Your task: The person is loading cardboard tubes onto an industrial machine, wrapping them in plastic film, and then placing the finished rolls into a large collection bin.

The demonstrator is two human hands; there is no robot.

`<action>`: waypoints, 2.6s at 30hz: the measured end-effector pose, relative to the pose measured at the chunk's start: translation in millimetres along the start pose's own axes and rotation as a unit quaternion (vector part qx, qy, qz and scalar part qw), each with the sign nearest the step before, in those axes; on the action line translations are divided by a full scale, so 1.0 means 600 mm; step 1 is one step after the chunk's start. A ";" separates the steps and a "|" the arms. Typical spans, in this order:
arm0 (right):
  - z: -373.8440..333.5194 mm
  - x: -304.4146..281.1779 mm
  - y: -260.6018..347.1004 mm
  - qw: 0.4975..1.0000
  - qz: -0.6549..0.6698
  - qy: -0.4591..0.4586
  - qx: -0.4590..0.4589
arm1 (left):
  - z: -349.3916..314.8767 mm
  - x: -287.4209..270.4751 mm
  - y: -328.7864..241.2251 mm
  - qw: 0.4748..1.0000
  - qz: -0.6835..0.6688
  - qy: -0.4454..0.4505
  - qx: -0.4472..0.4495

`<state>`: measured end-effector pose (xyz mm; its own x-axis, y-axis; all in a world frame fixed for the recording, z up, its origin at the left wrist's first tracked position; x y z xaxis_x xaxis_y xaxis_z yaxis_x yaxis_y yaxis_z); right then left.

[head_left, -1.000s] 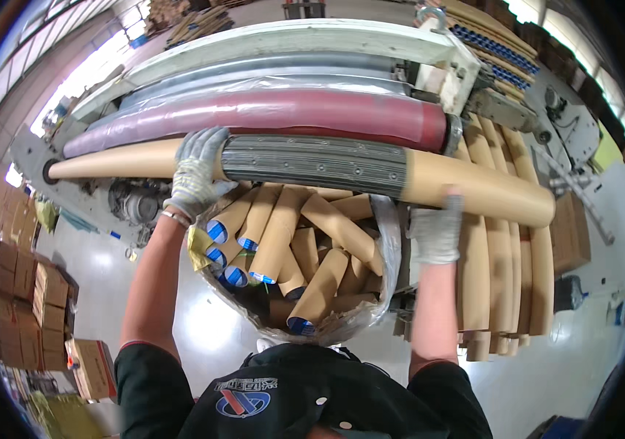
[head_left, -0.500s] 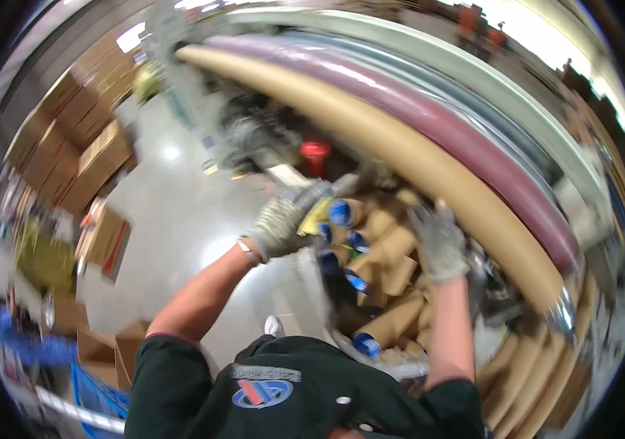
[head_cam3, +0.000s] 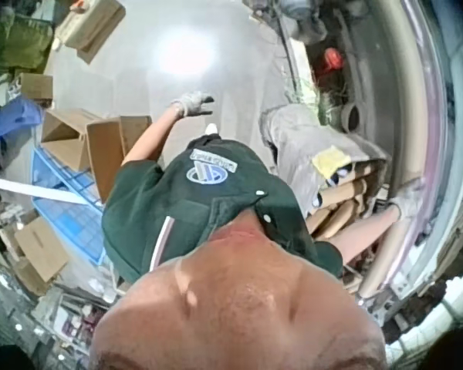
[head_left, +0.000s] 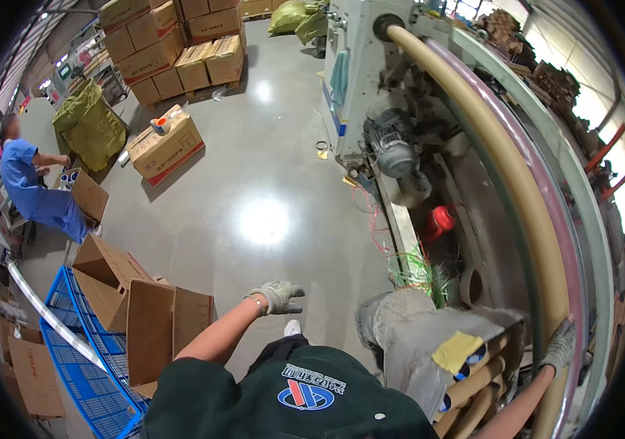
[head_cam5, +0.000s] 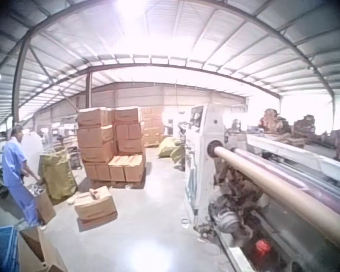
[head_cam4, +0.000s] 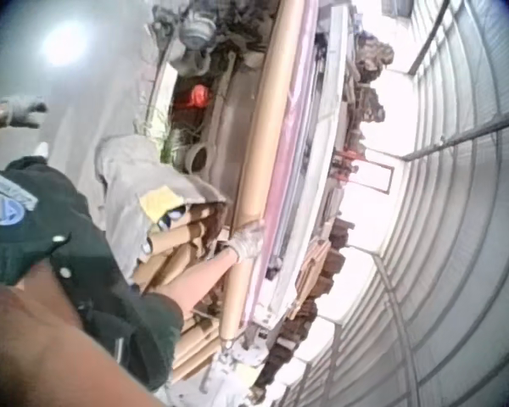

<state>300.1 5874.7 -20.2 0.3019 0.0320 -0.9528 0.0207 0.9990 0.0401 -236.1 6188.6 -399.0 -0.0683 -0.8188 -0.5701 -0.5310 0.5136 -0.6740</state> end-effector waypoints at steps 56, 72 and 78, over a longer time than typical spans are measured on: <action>0.305 0.374 0.984 0.985 -0.109 0.046 0.124 | 1.091 -1.922 0.561 0.592 -0.412 -0.647 0.248; 0.303 0.385 0.999 0.950 -0.269 0.106 0.114 | 1.097 -1.865 0.467 0.763 -0.230 -0.481 0.365; 0.276 0.344 1.052 0.971 -0.195 0.083 0.114 | 0.853 -1.900 0.151 0.646 0.012 -0.638 0.418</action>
<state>533.3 6506.7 -141.7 0.0707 -0.3231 -0.9437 0.3185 0.9039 -0.2855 225.8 7300.0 -50.8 0.9679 -0.2030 -0.1481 0.1360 0.9187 -0.3708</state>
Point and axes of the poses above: each hand's wrist, its own z-axis towards the middle knuckle, its own x-axis out of the palm, y = z × x, the point moved 9 cm from there along z, towards the middle knuckle, and after that the axes turned 11 degrees about x, right-handed, at the moved point
